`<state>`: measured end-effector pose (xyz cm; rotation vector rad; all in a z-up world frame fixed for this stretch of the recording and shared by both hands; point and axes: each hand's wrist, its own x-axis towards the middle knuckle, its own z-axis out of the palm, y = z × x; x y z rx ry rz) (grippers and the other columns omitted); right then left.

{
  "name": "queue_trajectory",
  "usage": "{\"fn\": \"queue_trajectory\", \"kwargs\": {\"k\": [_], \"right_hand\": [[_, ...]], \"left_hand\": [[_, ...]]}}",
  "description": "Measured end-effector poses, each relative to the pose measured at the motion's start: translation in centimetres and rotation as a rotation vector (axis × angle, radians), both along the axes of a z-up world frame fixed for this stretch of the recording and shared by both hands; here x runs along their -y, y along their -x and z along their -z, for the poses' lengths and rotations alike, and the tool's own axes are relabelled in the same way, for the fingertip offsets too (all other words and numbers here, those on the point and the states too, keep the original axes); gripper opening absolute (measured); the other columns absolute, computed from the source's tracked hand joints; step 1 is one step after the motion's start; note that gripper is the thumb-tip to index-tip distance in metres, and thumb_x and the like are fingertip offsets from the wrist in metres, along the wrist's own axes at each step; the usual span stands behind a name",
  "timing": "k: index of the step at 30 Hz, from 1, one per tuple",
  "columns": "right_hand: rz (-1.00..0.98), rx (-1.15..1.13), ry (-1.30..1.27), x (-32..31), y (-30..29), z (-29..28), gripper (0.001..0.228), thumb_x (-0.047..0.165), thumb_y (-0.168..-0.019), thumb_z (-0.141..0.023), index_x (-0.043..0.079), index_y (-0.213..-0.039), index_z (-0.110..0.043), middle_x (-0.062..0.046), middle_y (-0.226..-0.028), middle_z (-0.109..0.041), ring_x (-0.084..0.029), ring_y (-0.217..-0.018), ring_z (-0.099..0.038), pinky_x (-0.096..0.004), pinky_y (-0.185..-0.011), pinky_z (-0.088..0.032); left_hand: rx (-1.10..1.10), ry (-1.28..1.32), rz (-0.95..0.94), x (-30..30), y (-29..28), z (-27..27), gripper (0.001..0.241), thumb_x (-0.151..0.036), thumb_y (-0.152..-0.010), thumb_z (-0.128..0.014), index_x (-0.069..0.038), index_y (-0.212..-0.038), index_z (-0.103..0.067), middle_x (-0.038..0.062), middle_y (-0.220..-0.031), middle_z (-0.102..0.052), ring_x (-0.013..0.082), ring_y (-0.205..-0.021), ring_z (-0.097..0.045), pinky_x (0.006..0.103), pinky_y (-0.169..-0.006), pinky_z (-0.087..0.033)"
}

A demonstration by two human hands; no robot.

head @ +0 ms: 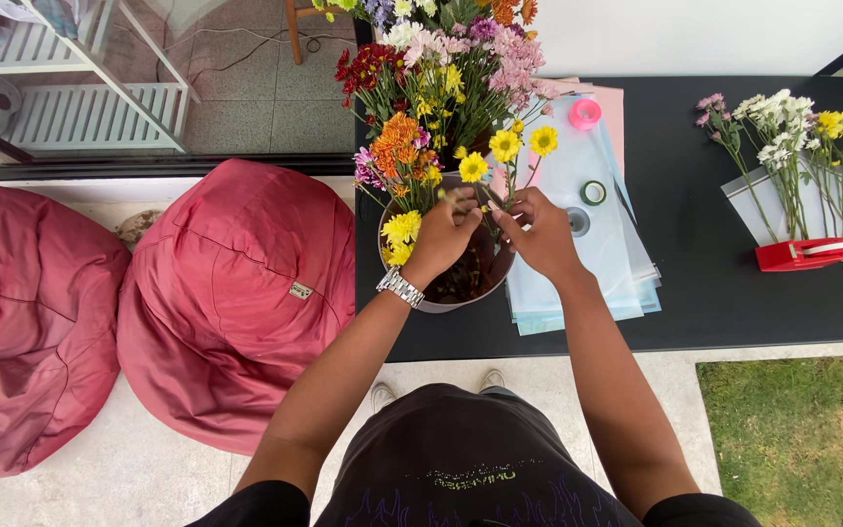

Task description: The person selects flowers from a bucket, trims the stems using shears, wipes them with a cloth, and places them onto a sheet on the table.

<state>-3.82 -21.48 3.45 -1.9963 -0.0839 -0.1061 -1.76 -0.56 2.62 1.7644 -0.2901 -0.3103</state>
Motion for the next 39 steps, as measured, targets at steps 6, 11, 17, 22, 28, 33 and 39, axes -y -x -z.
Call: {"fn": "queue_trajectory", "kwargs": {"k": [6, 11, 17, 22, 28, 33, 39], "right_hand": [[0.014, 0.039, 0.014, 0.0, 0.8, 0.9, 0.027, 0.014, -0.11, -0.08, -0.004, -0.127, -0.068, -0.028, -0.103, -0.08, -0.029, -0.079, -0.08, -0.039, -0.06, -0.069], [0.034, 0.103, -0.173, 0.1, -0.4, 1.0, 0.023, 0.012, -0.11, -0.081, -0.003, -0.124, -0.069, -0.025, -0.106, -0.079, -0.026, -0.08, -0.078, -0.038, -0.061, -0.071], [0.013, 0.183, -0.091, 0.6, -2.4, 2.2, 0.02, 0.017, -0.112, -0.083, 0.0, -0.119, -0.075, -0.021, -0.103, -0.078, -0.027, -0.085, -0.078, -0.036, -0.062, -0.069], [-0.036, 0.203, -0.075, -1.6, -1.7, 0.1, 0.034, 0.027, -0.116, -0.075, 0.005, -0.14, -0.07, -0.021, -0.119, -0.075, -0.027, -0.095, -0.076, -0.037, -0.067, -0.068], [-0.074, -0.074, -0.195, -3.1, -0.7, 1.1, 0.062, 0.043, -0.126, -0.03, -0.002, -0.146, -0.069, -0.029, -0.131, -0.075, -0.036, -0.117, -0.075, -0.052, -0.089, -0.068], [-0.197, -0.252, -0.331, -3.0, 0.6, 1.7, 0.091, 0.061, -0.122, -0.015, -0.011, -0.152, -0.061, -0.039, -0.141, -0.068, -0.052, -0.134, -0.066, -0.066, -0.112, -0.056], [-0.319, -0.247, -0.322, -3.3, 0.9, 0.7, 0.095, 0.067, -0.119, -0.015, -0.014, -0.163, -0.039, -0.047, -0.156, -0.05, -0.064, -0.147, -0.05, -0.076, -0.123, -0.042]], "left_hand": [[0.064, 0.001, 0.031, 0.3, 1.5, -1.5, 0.054, -0.03, -0.118, -0.058, 0.003, -0.161, -0.053, 0.033, -0.146, -0.065, 0.0552, -0.142, -0.061, 0.0745, -0.109, -0.055], [0.108, 0.008, 0.166, -0.1, -0.4, 1.0, 0.063, -0.02, -0.114, -0.071, 0.0, -0.168, -0.044, 0.03, -0.15, -0.064, 0.0515, -0.142, -0.062, 0.0659, -0.109, -0.063], [0.207, -0.029, 0.162, -0.2, -1.5, 0.9, 0.057, -0.02, -0.112, -0.076, 0.004, -0.159, -0.055, 0.034, -0.137, -0.071, 0.0529, -0.126, -0.072, 0.0673, -0.092, -0.066], [0.305, -0.073, 0.081, -0.2, -3.5, 2.9, 0.051, -0.024, -0.11, -0.077, -0.008, -0.066, -0.058, 0.004, -0.047, -0.044, 0.0054, -0.043, -0.03, 0.0254, -0.043, -0.032], [0.369, -0.03, -0.025, -1.6, -1.1, -4.3, 0.054, -0.026, -0.112, -0.075, -0.009, -0.066, -0.052, 0.006, -0.049, -0.039, 0.0071, -0.045, -0.031, 0.027, -0.046, -0.031], [0.435, -0.044, -0.023, -2.2, -1.3, -4.0, 0.047, -0.019, -0.111, -0.075, -0.008, -0.073, -0.051, 0.006, -0.055, -0.038, 0.0097, -0.049, -0.032, 0.0305, -0.048, -0.034], [0.395, 0.021, -0.041, -2.6, -2.2, -3.2, 0.034, -0.019, -0.112, -0.074, -0.003, -0.084, -0.065, 0.008, -0.057, -0.048, 0.0117, -0.049, -0.04, 0.0308, -0.049, -0.038]]}}
